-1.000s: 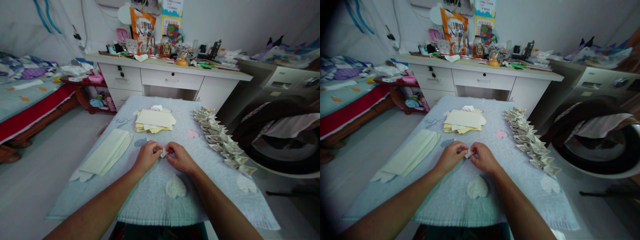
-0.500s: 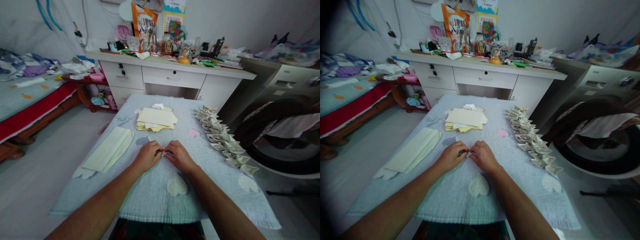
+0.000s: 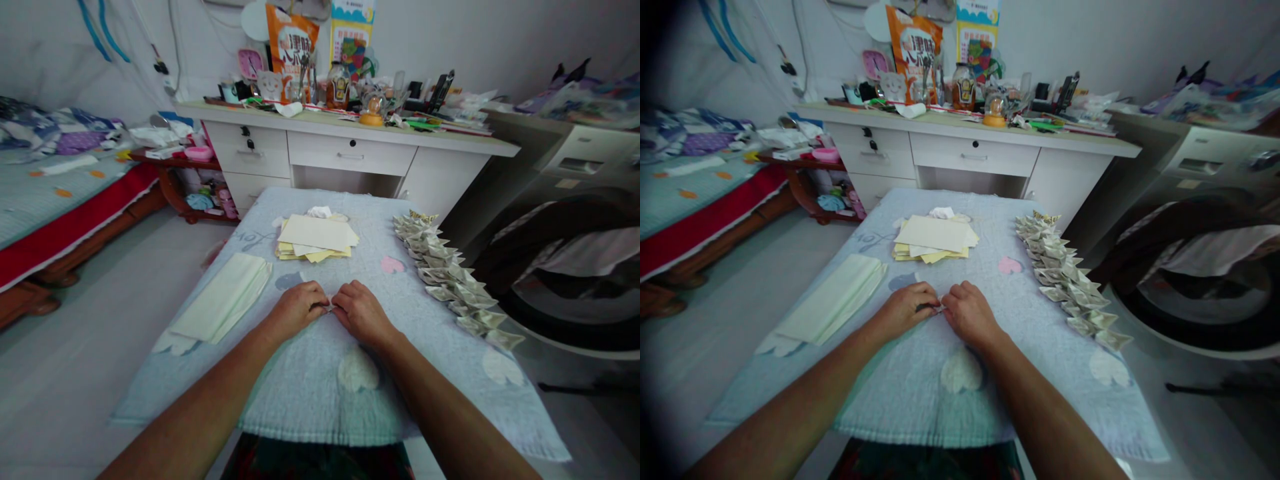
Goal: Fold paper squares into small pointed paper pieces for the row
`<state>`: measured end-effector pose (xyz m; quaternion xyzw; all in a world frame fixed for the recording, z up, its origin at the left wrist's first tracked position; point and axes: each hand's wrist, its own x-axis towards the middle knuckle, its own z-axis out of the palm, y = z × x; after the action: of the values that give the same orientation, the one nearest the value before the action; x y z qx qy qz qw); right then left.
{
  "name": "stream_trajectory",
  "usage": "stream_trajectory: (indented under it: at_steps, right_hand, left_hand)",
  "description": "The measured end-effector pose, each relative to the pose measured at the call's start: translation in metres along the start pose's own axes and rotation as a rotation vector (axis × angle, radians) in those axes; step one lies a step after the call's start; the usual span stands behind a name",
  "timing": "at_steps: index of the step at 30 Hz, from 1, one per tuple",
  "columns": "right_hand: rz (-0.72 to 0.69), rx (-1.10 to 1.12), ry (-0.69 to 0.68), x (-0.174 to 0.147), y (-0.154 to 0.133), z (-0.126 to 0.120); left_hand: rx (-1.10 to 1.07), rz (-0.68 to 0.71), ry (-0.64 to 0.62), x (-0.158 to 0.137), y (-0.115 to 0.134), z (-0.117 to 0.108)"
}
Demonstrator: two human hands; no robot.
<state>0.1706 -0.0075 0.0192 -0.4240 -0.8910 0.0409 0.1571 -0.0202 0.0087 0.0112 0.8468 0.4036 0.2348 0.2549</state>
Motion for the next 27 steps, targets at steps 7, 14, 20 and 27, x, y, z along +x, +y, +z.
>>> stream_trajectory:
  at_steps: [7, 14, 20, 27]
  right_hand:
    - [-0.017, 0.044, -0.008, 0.000, 0.000, 0.004]
    - [0.005, 0.043, 0.001, 0.002, 0.000, 0.007]
    - [0.036, -0.032, -0.010, 0.004, -0.001, 0.012]
    - [0.057, 0.049, 0.001, 0.002, -0.002, 0.009]
  left_hand:
    - [0.054, 0.020, -0.011, 0.000, -0.002, 0.001]
    - [-0.005, -0.008, 0.026, 0.000, -0.002, 0.000]
    - [0.021, 0.008, 0.020, 0.000, -0.006, 0.002]
    - [0.070, 0.049, 0.002, -0.001, -0.007, 0.001]
